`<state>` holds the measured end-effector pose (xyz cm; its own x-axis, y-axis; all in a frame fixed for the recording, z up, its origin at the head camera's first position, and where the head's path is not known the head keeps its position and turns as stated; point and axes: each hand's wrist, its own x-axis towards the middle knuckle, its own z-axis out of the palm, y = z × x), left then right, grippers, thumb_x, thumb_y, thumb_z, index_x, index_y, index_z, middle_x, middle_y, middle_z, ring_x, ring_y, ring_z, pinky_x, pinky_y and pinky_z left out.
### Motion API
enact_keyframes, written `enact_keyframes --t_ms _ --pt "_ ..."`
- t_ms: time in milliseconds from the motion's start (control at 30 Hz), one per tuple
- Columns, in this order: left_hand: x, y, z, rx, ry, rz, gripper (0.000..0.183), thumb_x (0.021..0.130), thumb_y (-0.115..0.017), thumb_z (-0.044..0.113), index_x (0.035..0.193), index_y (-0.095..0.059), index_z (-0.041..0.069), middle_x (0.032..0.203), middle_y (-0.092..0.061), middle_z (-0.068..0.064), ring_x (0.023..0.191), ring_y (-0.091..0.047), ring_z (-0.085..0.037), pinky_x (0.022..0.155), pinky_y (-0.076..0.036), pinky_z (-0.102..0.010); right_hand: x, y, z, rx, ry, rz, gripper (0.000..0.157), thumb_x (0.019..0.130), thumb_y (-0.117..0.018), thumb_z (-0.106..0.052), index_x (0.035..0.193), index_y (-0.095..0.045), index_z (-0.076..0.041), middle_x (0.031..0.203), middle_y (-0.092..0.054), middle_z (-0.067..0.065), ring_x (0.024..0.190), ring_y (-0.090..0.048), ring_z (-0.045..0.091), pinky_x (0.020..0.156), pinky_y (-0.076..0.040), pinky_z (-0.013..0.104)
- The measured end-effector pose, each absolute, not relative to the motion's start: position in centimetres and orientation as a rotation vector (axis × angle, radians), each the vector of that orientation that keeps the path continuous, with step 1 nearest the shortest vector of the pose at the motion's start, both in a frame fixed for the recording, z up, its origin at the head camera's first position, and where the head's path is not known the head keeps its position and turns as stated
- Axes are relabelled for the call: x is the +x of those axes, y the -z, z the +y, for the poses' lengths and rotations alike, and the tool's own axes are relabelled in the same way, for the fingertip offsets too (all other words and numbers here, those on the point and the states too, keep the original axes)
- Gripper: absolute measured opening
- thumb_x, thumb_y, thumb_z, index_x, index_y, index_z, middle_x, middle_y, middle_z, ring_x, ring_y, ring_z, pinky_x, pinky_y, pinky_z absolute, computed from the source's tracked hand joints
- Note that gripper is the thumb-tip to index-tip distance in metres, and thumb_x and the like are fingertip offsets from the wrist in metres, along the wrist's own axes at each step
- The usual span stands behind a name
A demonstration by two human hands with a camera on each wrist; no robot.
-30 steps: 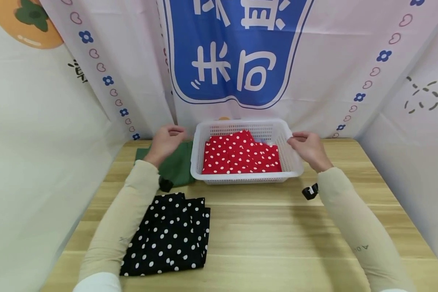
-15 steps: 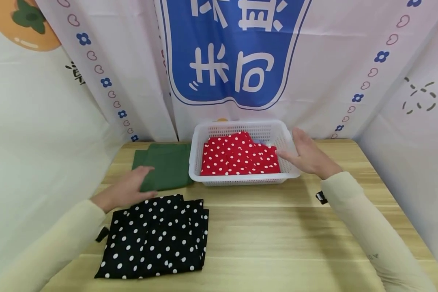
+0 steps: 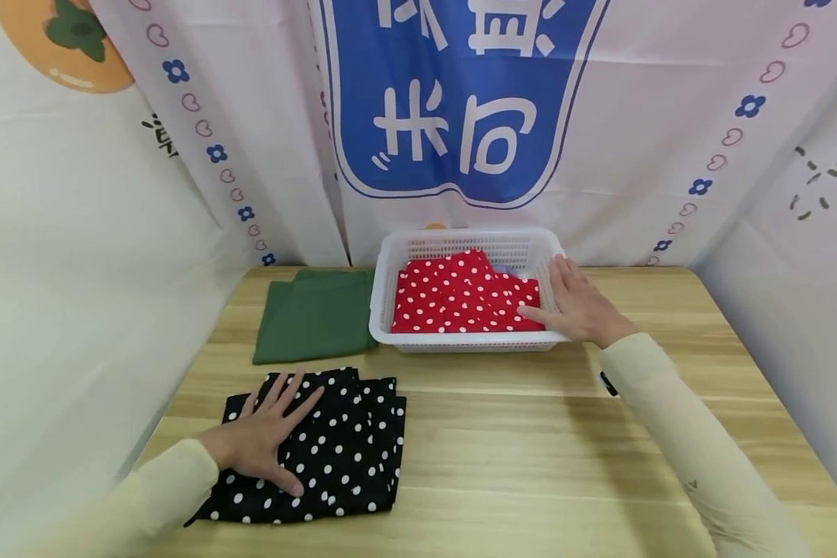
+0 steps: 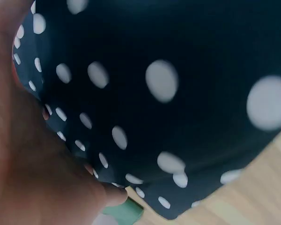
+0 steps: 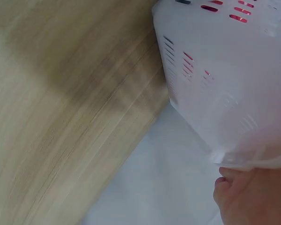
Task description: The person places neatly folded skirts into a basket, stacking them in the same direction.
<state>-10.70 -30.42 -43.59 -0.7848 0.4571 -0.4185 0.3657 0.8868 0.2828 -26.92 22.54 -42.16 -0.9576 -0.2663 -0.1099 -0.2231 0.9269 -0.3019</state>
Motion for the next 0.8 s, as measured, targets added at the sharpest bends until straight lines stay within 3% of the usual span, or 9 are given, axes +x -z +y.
enact_keyframes --t_ms 467,633,800 --pt "-11.2 44.5 -27.7 0.547 -0.16 2.572 0.136 0.053 -0.07 0.082 0.157 0.0 0.029 0.162 0.019 -0.014 0.147 0.017 -0.044 0.108 -0.004 -0.079 -26.9 42.2 22.5 -0.382 0.418 2.943 0.121 0.077 -0.037 -0.086 0.154 0.011 -0.006 0.163 0.013 0.015 0.151 0.006 0.038 0.121 -0.006 0.062" --pt "-12.2 44.5 -21.7 0.527 -0.028 2.546 0.14 0.049 -0.068 0.085 0.155 0.005 0.032 0.162 0.023 -0.009 0.148 0.022 -0.039 0.114 -0.003 -0.074 -26.9 42.3 22.6 -0.381 0.429 2.951 0.121 0.077 -0.038 -0.086 0.154 0.011 -0.006 0.163 0.013 0.015 0.151 0.006 0.038 0.121 -0.005 0.062" --pt "-12.7 44.3 -12.3 0.611 0.024 2.555 0.143 0.048 -0.07 0.085 0.155 0.007 0.032 0.162 0.021 -0.008 0.149 0.019 -0.038 0.116 -0.003 -0.07 -26.7 42.2 22.8 -0.383 0.448 2.961 0.119 0.08 -0.039 -0.084 0.154 0.013 -0.006 0.163 0.016 0.014 0.151 0.007 0.038 0.121 -0.004 0.062"
